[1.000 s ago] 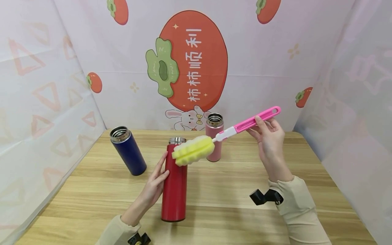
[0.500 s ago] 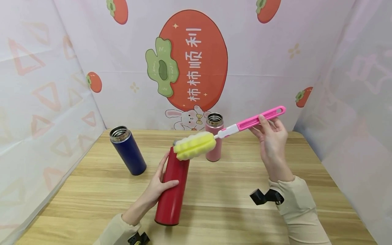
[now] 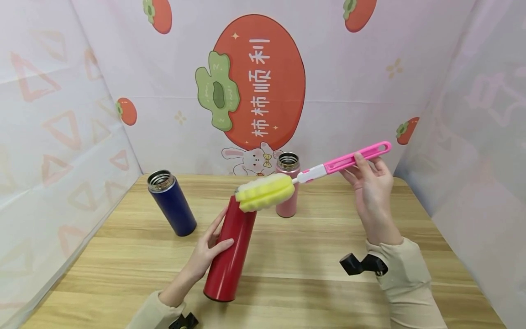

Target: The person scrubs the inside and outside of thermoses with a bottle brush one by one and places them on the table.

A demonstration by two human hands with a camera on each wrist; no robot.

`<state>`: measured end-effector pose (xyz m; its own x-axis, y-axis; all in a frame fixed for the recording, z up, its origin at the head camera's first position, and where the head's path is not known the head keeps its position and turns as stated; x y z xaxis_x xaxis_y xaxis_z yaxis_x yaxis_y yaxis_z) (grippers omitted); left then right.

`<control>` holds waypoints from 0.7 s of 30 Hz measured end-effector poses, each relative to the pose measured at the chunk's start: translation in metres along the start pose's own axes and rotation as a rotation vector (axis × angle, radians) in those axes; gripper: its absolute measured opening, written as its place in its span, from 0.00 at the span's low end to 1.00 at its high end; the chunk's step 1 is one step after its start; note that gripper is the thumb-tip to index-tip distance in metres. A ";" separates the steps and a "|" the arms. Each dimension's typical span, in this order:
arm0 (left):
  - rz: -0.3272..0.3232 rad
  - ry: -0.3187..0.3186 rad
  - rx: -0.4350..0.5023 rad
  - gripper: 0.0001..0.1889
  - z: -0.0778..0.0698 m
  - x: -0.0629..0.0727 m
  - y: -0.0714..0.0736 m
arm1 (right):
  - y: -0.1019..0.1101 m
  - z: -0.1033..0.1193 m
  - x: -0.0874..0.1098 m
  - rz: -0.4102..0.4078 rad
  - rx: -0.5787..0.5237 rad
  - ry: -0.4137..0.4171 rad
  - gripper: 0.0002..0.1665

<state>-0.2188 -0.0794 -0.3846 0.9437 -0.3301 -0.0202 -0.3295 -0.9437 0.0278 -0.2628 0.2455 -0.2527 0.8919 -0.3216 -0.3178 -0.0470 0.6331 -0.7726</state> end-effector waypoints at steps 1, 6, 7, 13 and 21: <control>0.017 -0.019 0.002 0.35 -0.001 0.000 0.000 | 0.000 0.001 0.000 0.000 -0.003 0.000 0.08; 0.117 -0.085 0.025 0.35 -0.006 0.002 -0.004 | 0.000 0.004 0.000 0.001 -0.012 -0.014 0.09; 0.135 -0.089 0.035 0.35 -0.006 0.002 -0.005 | -0.001 0.004 0.000 0.000 -0.011 -0.016 0.09; 0.177 -0.077 0.088 0.34 -0.008 0.003 -0.008 | -0.001 0.003 0.000 0.005 0.028 -0.020 0.11; 0.148 -0.050 0.141 0.34 -0.010 0.002 -0.008 | -0.003 -0.007 0.007 0.088 0.044 -0.086 0.06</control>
<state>-0.2142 -0.0722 -0.3751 0.8832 -0.4629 -0.0755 -0.4687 -0.8770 -0.1061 -0.2596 0.2367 -0.2563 0.9207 -0.2026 -0.3335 -0.1088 0.6874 -0.7180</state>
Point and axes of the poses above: each hand's wrist, its own x-axis away from the middle knuckle, its own y-axis out of the back of the hand, z = x × y, the point moved 8 cm from there along -x, towards the middle knuckle, and after that the axes turned 6 degrees about y, right-handed, at the moved point
